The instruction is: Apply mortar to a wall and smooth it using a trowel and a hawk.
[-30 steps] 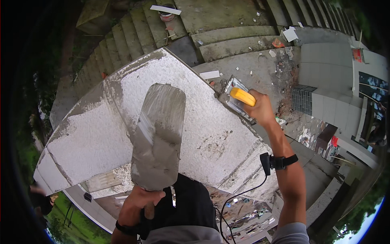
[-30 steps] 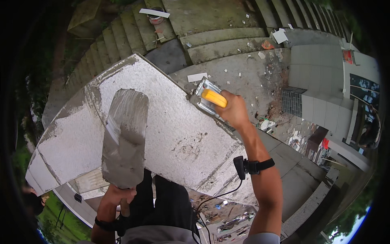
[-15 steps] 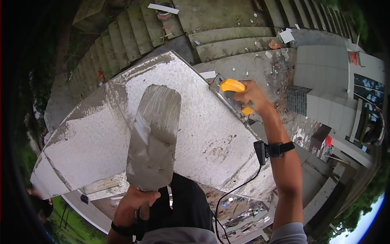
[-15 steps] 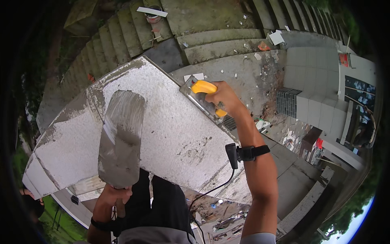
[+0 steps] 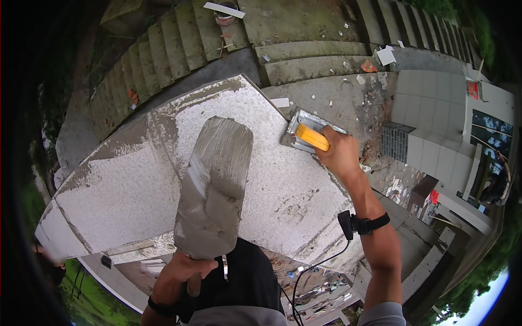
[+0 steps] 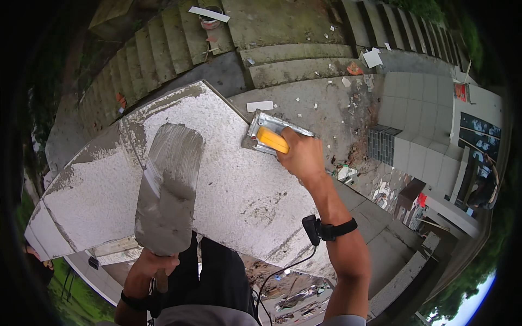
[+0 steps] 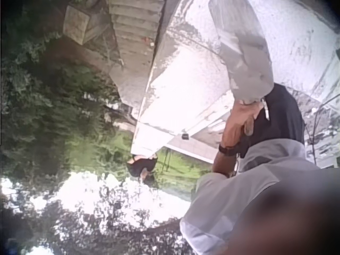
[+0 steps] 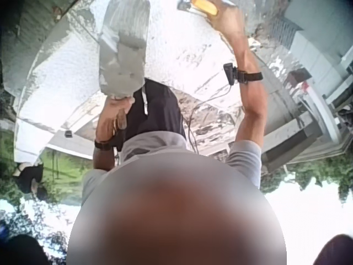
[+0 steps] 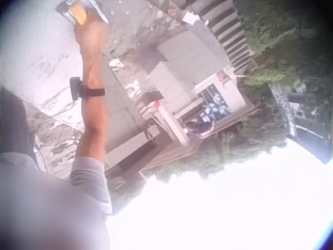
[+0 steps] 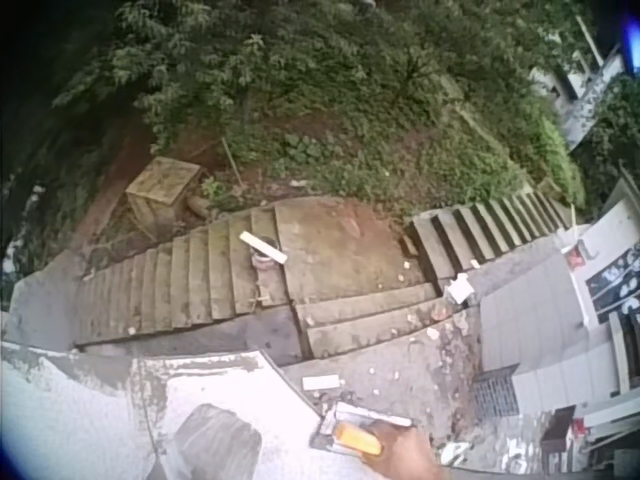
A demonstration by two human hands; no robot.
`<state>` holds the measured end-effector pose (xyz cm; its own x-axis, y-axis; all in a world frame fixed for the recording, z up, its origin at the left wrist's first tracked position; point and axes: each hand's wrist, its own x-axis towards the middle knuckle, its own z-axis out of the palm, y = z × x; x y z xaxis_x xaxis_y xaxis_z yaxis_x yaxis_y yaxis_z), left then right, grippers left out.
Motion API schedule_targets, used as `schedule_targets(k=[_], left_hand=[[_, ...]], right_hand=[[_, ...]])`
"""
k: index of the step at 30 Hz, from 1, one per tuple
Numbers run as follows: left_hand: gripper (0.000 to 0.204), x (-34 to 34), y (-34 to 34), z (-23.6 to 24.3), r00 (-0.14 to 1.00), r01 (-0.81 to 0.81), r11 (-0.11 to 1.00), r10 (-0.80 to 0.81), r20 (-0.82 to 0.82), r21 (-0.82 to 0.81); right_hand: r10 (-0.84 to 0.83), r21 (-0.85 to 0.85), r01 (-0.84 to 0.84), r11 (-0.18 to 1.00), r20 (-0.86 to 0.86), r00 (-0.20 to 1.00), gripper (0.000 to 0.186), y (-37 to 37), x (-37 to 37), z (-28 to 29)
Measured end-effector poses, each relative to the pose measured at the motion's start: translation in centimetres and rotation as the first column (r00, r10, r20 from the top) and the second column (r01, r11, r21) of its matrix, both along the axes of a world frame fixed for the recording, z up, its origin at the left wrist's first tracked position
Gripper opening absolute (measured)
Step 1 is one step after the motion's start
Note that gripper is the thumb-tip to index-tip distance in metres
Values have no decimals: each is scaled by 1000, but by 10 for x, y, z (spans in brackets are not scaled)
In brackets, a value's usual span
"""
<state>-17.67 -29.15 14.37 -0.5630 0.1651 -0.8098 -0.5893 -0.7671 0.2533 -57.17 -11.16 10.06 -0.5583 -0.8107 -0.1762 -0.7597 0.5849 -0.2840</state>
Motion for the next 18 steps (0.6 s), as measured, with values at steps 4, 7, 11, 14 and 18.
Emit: schedule_targets(k=[4, 7, 11, 14, 18], left_hand=[[24, 1, -2, 6, 1000, 0, 998, 1, 14, -59], [23, 8, -1, 1, 1000, -20, 999, 21, 13, -29], [22, 9, -1, -5, 999, -31, 999, 31, -19, -20], [23, 1, -5, 1, 1000, -20, 1000, 20, -8, -5], [23, -9, -5, -3, 998, -64, 996, 65, -12, 65]], right_hand=[[-131, -69, 127, 989, -50, 990, 18, -61, -29, 0], [-279, 50, 284, 957, 410, 868, 19, -62, -42, -2], [-448, 263, 412, 872, 768, 457, 24, -59, -46, -20], [-464, 163, 490, 856, 661, 590, 23, -62, -54, -24], [-398, 39, 588, 808, 772, 496, 27, -68, -14, 43]])
